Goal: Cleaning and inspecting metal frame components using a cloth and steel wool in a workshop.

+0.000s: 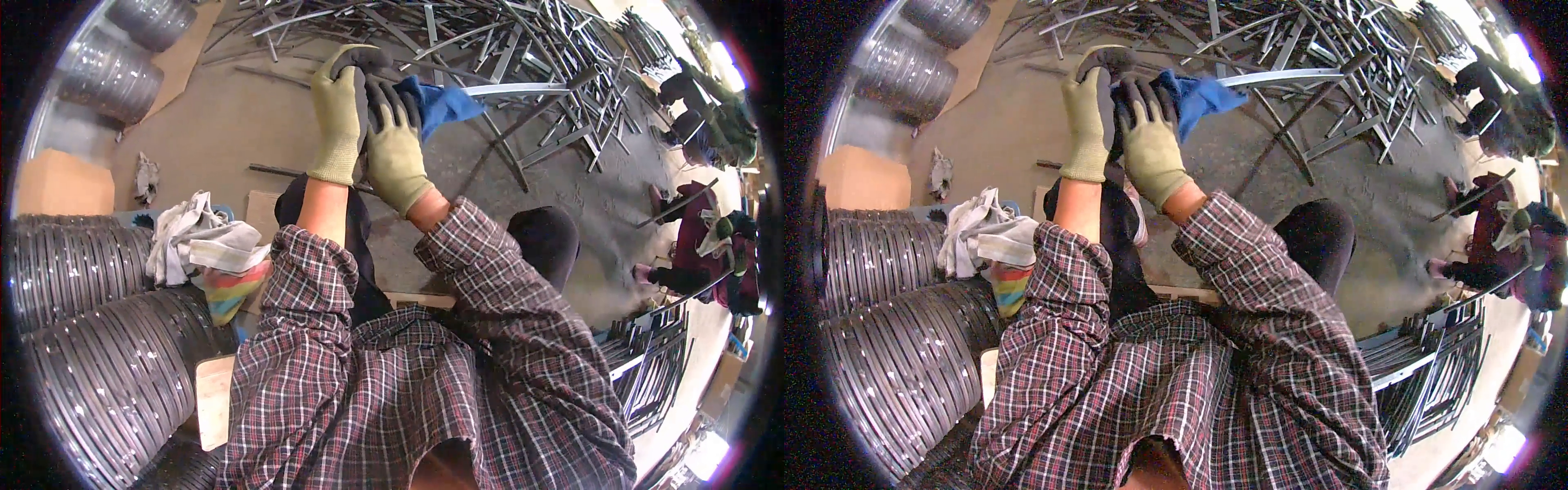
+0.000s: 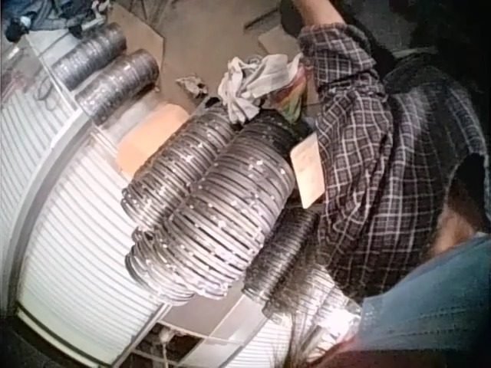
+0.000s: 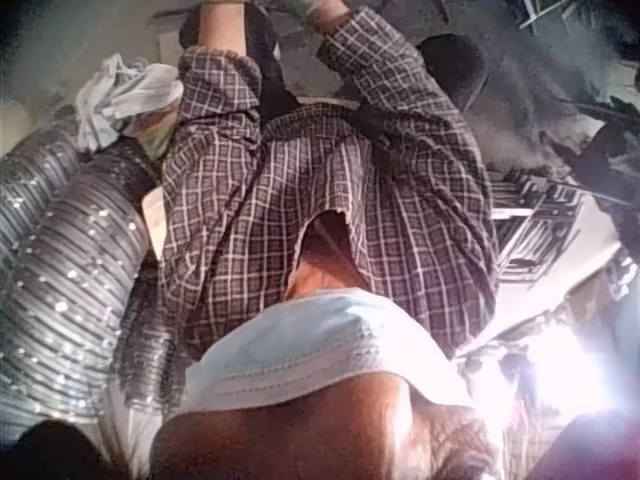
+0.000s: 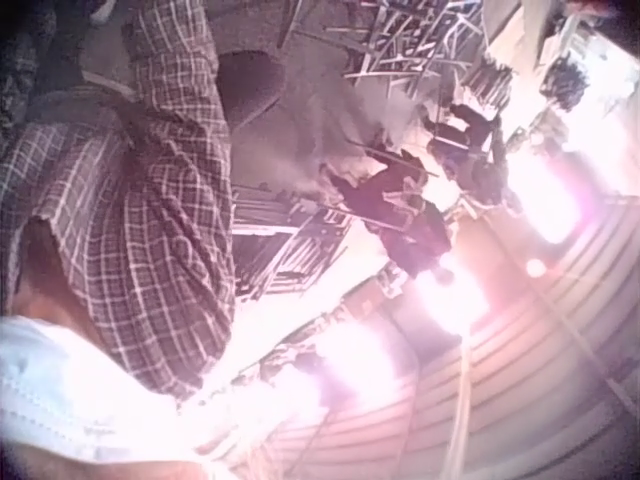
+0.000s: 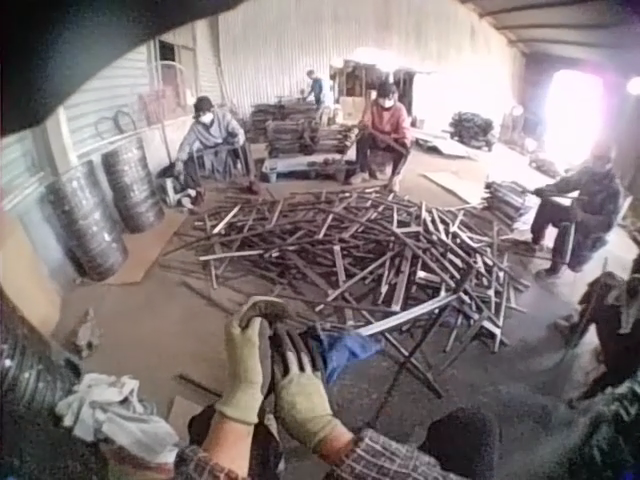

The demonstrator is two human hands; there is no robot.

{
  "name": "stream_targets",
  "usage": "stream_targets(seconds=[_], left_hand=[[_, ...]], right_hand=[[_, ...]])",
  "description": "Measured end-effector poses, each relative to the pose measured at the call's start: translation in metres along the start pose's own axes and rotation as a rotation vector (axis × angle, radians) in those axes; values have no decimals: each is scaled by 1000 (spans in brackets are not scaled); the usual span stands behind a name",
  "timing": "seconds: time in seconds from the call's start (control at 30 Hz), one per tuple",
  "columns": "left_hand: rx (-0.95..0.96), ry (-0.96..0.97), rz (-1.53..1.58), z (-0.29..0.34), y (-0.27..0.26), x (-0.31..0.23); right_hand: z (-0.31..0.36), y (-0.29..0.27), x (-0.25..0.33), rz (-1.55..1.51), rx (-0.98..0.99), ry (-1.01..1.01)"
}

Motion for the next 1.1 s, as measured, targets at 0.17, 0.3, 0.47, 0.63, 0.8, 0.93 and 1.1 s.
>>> stream_targets(seconds=[0.17, 0.3, 0.47, 0.63, 0.8, 0.93, 1.1], left_hand=[[-116, 100, -171, -20, -13, 22], [-39, -45, -173, -15, -5, 9], [-29, 62, -151, -19, 9, 15], [124, -64, 46, -13, -9, 22], [135, -74, -56, -10, 12, -2], [129, -68, 24, -14, 12, 8], [132, -80, -4, -8, 13, 2]], right_hand=[[23, -17, -60, 352, 173, -323], [-5, -95, -167, 506, -8, 182], [3, -131, -248, 454, -248, 371], [-4, -95, -98, 69, -54, -48], [-16, -150, -244, 387, -172, 225], [-10, -109, -178, 211, -131, 180], [7, -99, -134, -73, -163, -27]])
Point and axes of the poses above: each hand's wrist, its own z-axis away from the middle knuckle, its own y-axis out of the palm, x = y × z, the point moved 7 cm from there along -z, towards the middle knuckle, and after that the axes turned 9 degrees about -z, right-handed, at the moved point
